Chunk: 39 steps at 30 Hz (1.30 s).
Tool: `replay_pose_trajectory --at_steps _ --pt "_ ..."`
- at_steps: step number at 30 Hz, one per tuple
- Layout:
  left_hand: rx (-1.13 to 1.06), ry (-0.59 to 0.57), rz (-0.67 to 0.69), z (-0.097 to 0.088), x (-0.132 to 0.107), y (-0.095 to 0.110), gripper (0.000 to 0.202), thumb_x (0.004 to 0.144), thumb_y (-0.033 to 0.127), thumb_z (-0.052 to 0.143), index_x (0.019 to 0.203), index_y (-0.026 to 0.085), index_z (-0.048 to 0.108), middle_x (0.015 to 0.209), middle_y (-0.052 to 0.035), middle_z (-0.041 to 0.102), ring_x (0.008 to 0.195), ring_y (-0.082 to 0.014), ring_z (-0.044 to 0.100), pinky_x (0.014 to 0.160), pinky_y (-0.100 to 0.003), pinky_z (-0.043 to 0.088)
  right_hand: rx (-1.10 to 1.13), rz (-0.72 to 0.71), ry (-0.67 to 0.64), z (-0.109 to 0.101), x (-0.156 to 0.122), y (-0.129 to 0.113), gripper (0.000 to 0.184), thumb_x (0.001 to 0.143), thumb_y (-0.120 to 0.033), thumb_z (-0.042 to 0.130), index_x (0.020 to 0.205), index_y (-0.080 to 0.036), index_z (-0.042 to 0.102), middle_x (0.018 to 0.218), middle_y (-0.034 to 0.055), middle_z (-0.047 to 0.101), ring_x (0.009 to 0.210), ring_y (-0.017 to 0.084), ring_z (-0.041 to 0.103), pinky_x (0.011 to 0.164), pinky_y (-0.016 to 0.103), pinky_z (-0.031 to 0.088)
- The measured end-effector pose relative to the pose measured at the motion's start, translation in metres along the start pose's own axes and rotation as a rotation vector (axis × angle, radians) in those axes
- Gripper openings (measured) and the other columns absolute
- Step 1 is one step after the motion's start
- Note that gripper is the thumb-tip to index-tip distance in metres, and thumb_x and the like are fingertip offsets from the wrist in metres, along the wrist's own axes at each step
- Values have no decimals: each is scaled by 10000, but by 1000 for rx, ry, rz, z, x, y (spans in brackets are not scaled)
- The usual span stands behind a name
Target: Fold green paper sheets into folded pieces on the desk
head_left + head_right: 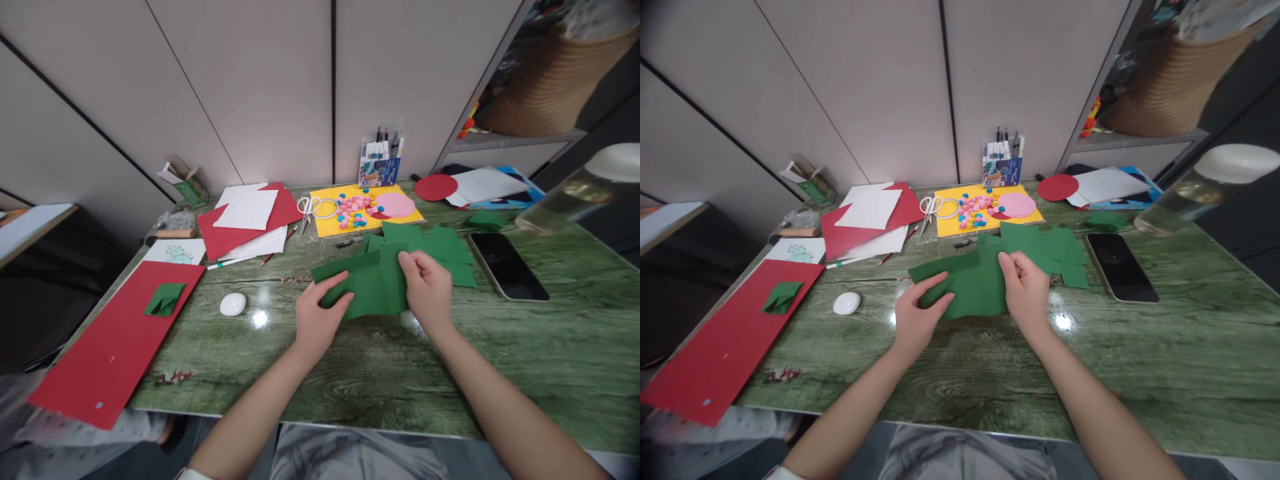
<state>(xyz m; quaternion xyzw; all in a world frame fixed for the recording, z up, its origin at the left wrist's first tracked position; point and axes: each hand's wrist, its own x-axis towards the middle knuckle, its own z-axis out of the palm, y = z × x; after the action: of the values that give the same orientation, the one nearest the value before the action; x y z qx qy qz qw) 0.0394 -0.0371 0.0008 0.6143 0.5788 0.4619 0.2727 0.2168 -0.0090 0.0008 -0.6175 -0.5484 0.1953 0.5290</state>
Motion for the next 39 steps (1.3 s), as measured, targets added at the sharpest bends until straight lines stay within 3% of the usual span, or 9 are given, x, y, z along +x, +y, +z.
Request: replay_pose_trajectory --at_steps 33,39 --pt "-79 12 -66 7 0 -5 308 689 217 664 994 255 679 976 -20 685 892 -184 602 827 -316 467 -12 5 40 7 -2 1 395 856 -394 461 542 -189 338 518 -59 247 494 98 265 480 248 206" --pt "-104 29 -61 5 2 -7 324 690 226 667 1013 261 670 1020 -18 676 931 -185 599 832 -306 464 -53 -12 107 2 3 3 381 863 -387 455 556 -185 350 520 -62 251 491 92 263 477 243 208"
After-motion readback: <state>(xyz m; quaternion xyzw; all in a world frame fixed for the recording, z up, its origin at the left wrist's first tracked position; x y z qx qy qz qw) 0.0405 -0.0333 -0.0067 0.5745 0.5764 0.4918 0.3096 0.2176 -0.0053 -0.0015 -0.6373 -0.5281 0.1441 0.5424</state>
